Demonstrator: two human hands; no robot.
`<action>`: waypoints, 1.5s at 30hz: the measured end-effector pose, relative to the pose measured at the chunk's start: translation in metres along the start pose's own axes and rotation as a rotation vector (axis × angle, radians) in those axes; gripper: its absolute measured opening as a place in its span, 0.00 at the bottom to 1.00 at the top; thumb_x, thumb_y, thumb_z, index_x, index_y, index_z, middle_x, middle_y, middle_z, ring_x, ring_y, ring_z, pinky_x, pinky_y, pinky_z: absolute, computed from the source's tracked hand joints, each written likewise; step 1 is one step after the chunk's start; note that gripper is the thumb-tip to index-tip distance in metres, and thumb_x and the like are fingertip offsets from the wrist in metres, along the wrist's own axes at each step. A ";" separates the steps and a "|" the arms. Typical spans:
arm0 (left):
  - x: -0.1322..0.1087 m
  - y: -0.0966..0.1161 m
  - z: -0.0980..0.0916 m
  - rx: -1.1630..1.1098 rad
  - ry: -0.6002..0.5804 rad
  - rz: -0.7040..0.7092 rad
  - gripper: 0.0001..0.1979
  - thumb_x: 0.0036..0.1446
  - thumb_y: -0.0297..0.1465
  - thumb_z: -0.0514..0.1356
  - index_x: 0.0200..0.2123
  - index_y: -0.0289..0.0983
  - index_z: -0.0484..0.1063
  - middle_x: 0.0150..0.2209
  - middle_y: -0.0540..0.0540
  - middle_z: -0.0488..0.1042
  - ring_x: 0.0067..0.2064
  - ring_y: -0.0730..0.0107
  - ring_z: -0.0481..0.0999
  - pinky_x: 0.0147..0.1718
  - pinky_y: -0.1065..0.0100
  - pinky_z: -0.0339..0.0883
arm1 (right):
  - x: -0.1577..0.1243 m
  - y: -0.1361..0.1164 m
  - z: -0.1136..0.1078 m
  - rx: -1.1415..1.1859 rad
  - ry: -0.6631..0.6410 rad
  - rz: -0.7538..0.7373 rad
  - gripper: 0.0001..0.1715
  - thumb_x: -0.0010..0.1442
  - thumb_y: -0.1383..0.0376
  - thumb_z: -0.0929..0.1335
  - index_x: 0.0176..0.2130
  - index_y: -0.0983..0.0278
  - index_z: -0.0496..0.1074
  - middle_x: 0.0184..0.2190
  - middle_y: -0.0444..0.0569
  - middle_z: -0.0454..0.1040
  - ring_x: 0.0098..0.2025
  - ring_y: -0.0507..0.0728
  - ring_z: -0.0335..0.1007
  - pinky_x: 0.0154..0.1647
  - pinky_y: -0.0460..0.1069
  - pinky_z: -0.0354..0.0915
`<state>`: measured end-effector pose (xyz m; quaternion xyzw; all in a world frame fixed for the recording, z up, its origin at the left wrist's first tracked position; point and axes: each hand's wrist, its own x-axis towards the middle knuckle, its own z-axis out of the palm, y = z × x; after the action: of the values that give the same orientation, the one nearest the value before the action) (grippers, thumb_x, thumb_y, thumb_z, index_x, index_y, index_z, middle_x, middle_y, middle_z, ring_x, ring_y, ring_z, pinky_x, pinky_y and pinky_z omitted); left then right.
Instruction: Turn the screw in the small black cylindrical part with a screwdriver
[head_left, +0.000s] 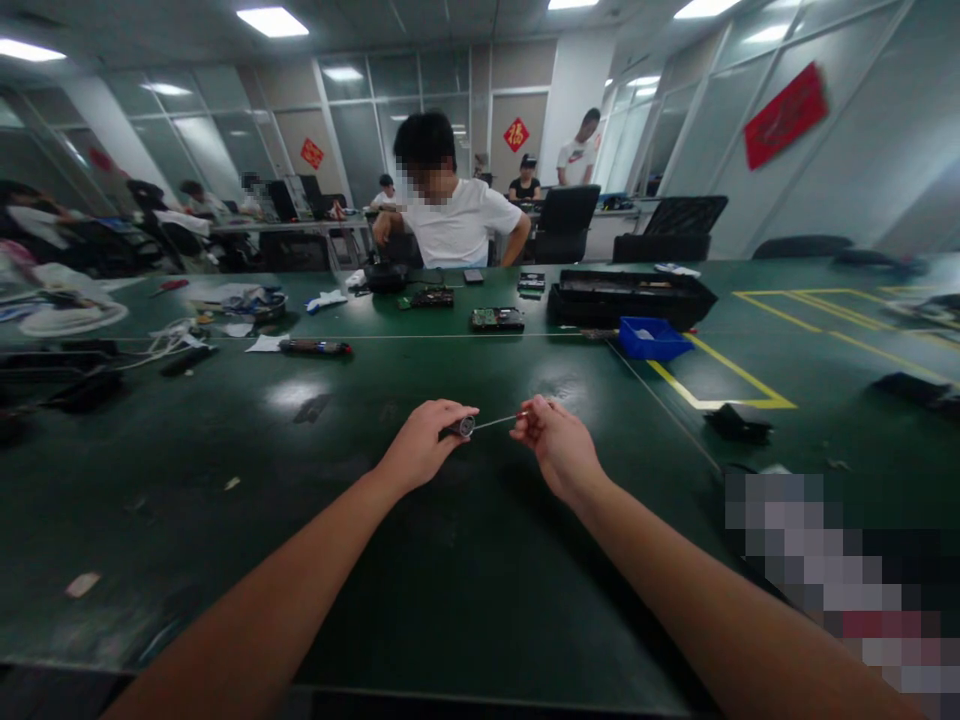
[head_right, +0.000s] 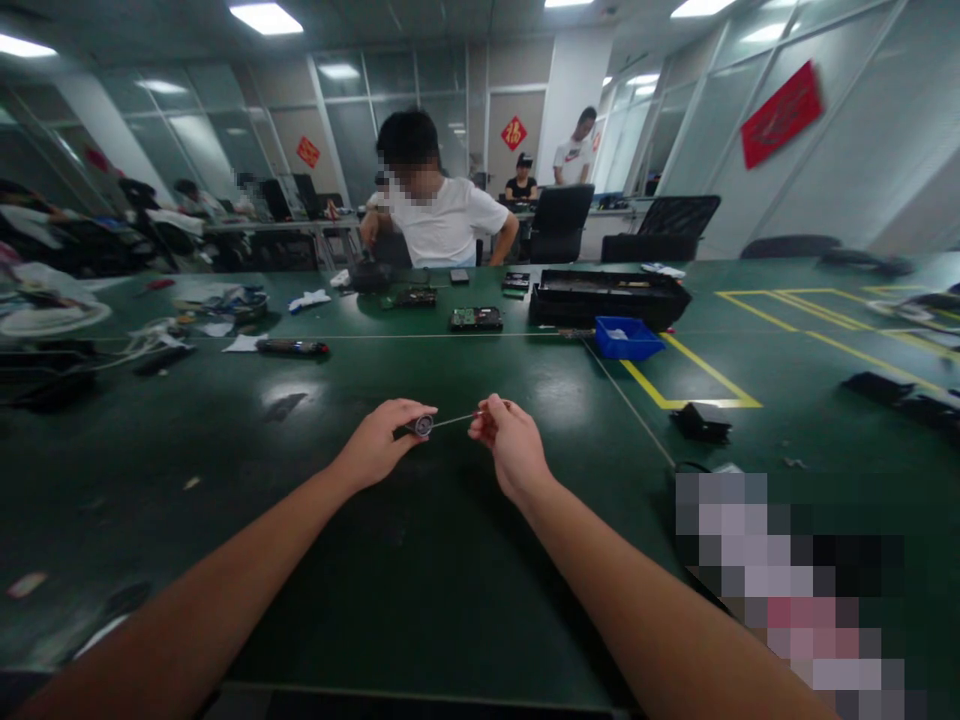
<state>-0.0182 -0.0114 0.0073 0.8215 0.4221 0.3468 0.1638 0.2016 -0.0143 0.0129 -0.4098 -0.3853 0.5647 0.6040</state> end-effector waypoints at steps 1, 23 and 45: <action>0.000 -0.001 0.000 0.016 -0.014 -0.018 0.21 0.61 0.25 0.63 0.56 0.44 0.73 0.52 0.46 0.75 0.54 0.61 0.71 0.58 0.55 0.62 | 0.001 0.000 -0.001 -0.011 0.027 0.000 0.18 0.55 0.50 0.73 0.32 0.62 0.73 0.26 0.44 0.72 0.28 0.54 0.69 0.33 0.51 0.71; -0.002 0.002 0.008 0.039 -0.163 -0.089 0.22 0.60 0.28 0.64 0.57 0.43 0.73 0.51 0.45 0.74 0.53 0.58 0.70 0.55 0.56 0.63 | -0.017 -0.019 0.002 -0.897 -0.017 -0.481 0.14 0.69 0.56 0.61 0.37 0.60 0.69 0.28 0.47 0.76 0.31 0.57 0.73 0.34 0.51 0.62; -0.001 0.046 -0.032 -0.347 -0.024 -0.424 0.15 0.62 0.44 0.58 0.43 0.38 0.72 0.28 0.49 0.72 0.28 0.69 0.70 0.28 0.68 0.64 | -0.019 -0.021 0.002 -0.904 -0.003 -0.497 0.14 0.70 0.56 0.61 0.37 0.60 0.70 0.29 0.47 0.76 0.31 0.57 0.73 0.33 0.51 0.62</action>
<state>-0.0145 -0.0400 0.0548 0.6786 0.5170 0.3619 0.3759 0.2068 -0.0337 0.0332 -0.5250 -0.6776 0.1816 0.4819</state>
